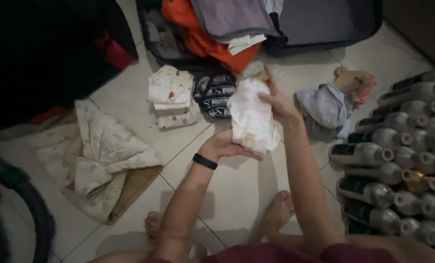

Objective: Organizing and packing baby clothes and items into a suitcase on the floor.

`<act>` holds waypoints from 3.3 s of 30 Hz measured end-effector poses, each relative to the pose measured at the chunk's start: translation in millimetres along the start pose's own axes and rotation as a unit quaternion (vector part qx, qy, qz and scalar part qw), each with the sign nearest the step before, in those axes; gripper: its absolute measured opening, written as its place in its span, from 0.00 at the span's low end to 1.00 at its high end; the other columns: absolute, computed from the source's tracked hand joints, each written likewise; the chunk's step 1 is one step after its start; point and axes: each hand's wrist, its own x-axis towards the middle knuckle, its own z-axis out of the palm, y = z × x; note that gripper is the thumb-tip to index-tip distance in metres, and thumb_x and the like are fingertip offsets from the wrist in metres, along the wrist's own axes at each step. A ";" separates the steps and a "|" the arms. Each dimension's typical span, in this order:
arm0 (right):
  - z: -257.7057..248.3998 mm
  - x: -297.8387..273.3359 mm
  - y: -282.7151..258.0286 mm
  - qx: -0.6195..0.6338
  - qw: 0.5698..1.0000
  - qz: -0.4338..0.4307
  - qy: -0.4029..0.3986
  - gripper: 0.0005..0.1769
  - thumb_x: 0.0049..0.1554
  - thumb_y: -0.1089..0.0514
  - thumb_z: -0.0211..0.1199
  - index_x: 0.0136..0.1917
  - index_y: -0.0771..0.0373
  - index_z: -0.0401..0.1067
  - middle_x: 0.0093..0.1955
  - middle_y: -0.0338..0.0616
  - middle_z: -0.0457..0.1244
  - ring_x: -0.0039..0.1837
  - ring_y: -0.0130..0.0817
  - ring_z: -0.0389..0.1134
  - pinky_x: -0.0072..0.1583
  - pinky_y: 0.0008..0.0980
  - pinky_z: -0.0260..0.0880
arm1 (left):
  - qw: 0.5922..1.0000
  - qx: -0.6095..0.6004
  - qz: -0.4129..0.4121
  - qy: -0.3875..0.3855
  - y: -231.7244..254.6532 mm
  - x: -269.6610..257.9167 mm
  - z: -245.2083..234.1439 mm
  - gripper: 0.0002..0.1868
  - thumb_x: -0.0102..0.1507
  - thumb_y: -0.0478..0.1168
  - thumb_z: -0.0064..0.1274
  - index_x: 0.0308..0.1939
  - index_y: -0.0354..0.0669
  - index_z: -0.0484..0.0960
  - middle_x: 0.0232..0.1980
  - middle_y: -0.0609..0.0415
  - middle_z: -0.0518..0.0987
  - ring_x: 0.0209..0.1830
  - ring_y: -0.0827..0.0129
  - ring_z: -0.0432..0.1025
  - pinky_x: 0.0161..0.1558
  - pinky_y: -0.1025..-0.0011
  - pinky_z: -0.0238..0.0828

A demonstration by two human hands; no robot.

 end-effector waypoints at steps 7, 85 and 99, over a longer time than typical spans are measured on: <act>-1.8 11.9 -36.4 -0.128 0.986 -0.076 0.080 0.24 0.62 0.67 0.64 0.71 0.67 0.70 0.71 0.46 0.64 0.69 0.33 0.66 0.69 0.31 0.68 | 0.990 -0.101 0.081 0.059 9.5 -3.0 2.1 0.31 0.75 0.50 0.36 0.79 0.38 0.60 0.77 0.42 0.67 0.74 0.45 0.65 0.73 0.31 0.55; -299.6 505.3 -35.4 -0.680 0.674 -0.019 0.287 0.53 0.43 0.56 0.81 0.77 0.52 0.59 0.78 0.66 0.45 0.74 0.68 0.52 0.70 0.55 0.60 | 0.297 0.797 -0.031 0.525 129.0 68.9 -161.4 0.22 0.65 0.58 0.53 0.60 0.58 0.76 0.64 0.50 0.70 0.63 0.48 0.63 0.66 0.37 0.52; -273.6 204.7 -159.7 -0.366 0.820 -0.316 0.308 0.34 0.62 0.58 0.76 0.75 0.64 0.63 0.64 0.46 0.67 0.65 0.37 0.71 0.69 0.38 0.72 | 0.173 0.824 0.063 0.535 141.7 80.2 -142.4 0.20 0.61 0.57 0.54 0.51 0.52 0.79 0.53 0.46 0.78 0.60 0.46 0.67 0.67 0.39 0.52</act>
